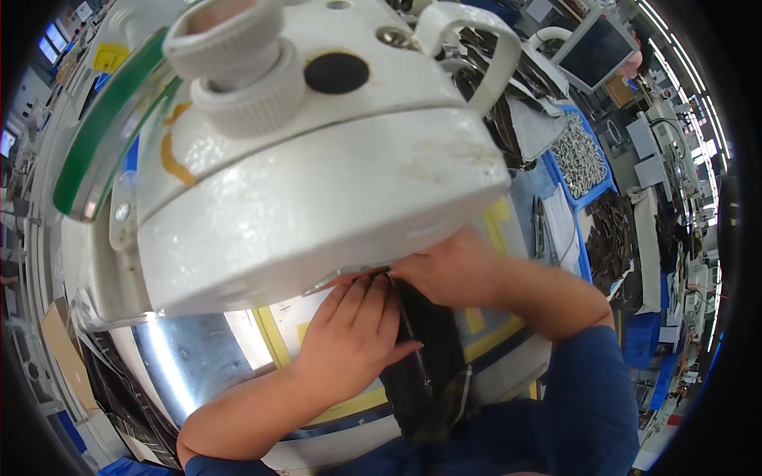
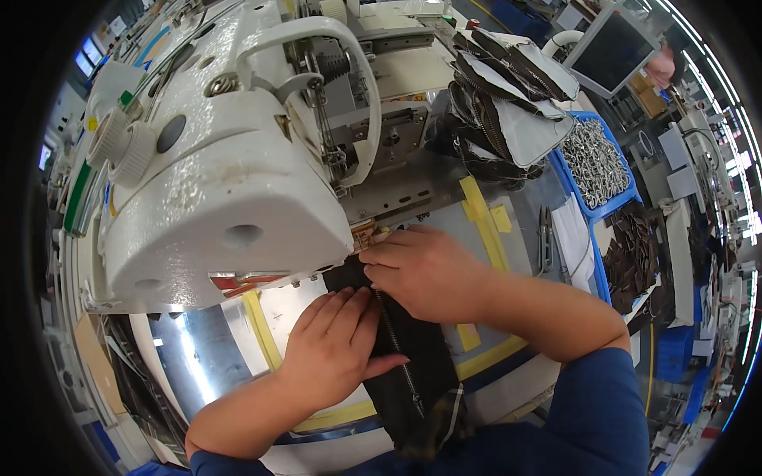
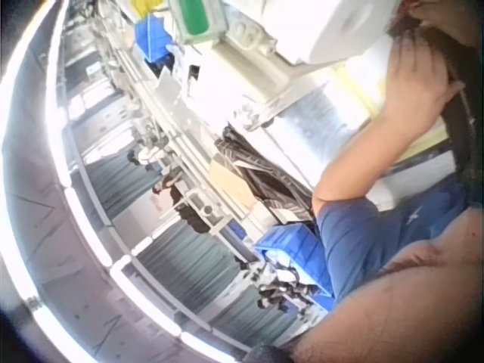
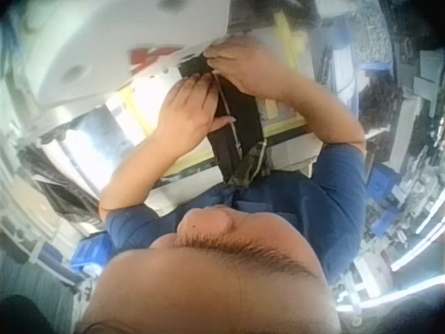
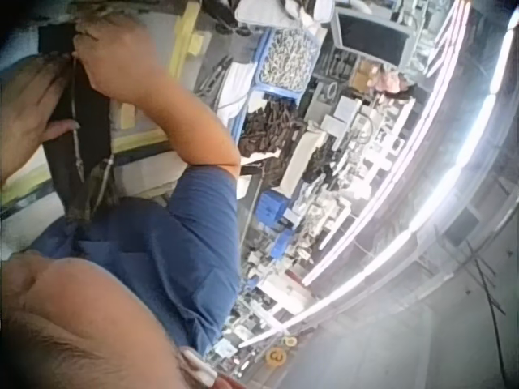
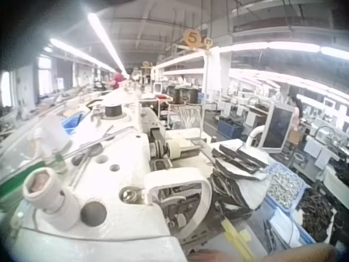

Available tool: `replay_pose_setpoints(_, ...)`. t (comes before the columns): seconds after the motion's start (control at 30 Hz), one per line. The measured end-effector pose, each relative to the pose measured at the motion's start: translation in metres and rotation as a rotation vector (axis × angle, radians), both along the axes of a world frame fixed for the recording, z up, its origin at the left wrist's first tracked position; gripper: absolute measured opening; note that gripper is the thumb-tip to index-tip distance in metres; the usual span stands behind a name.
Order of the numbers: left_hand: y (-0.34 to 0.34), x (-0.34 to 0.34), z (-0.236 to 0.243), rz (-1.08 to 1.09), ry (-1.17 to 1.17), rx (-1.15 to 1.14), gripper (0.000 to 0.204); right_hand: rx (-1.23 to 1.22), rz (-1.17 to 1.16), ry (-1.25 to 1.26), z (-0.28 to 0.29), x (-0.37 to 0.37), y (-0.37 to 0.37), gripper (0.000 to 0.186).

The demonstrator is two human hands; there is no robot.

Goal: The person sews zippers onto small fabric pouches using an industrial sewing machine. They repeatedly align the zipper, feed the pouch under the needle, sew, and trim the thread before moving to the next pouch.

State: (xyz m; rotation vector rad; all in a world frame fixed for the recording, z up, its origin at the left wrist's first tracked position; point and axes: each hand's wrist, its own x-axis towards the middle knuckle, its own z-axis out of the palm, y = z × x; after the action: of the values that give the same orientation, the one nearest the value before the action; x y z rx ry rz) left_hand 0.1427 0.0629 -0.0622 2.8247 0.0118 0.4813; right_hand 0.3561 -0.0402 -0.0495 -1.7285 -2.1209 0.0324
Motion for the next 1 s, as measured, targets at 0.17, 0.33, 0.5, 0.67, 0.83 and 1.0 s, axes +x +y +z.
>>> replay_pose_setpoints(0.17,0.001,0.001,-0.002,0.028,0.016,-0.028,0.087,-0.005,0.036,0.021,-0.001,0.006,-0.002,0.02)
replay_pose_setpoints(0.33,0.005,0.004,-0.004,0.053,0.028,-0.019,0.101,-0.027,0.032,0.033,-0.001,0.007,0.0,0.017)
replay_pose_setpoints(0.5,0.005,0.008,0.001,0.065,0.08,0.029,0.107,-0.001,0.026,0.023,-0.011,0.008,-0.004,0.013)
replay_pose_setpoints(0.67,0.005,0.007,0.006,0.075,0.148,0.064,0.107,-0.171,0.029,0.014,-0.004,0.008,-0.009,0.015)
replay_pose_setpoints(0.83,0.005,0.007,0.011,0.084,0.178,0.049,0.107,-0.185,0.079,0.067,0.006,0.017,-0.012,0.022)
replay_pose_setpoints(1.0,0.007,0.007,0.018,0.109,0.22,0.06,0.105,-0.341,0.051,-0.017,0.018,0.012,-0.006,0.027)
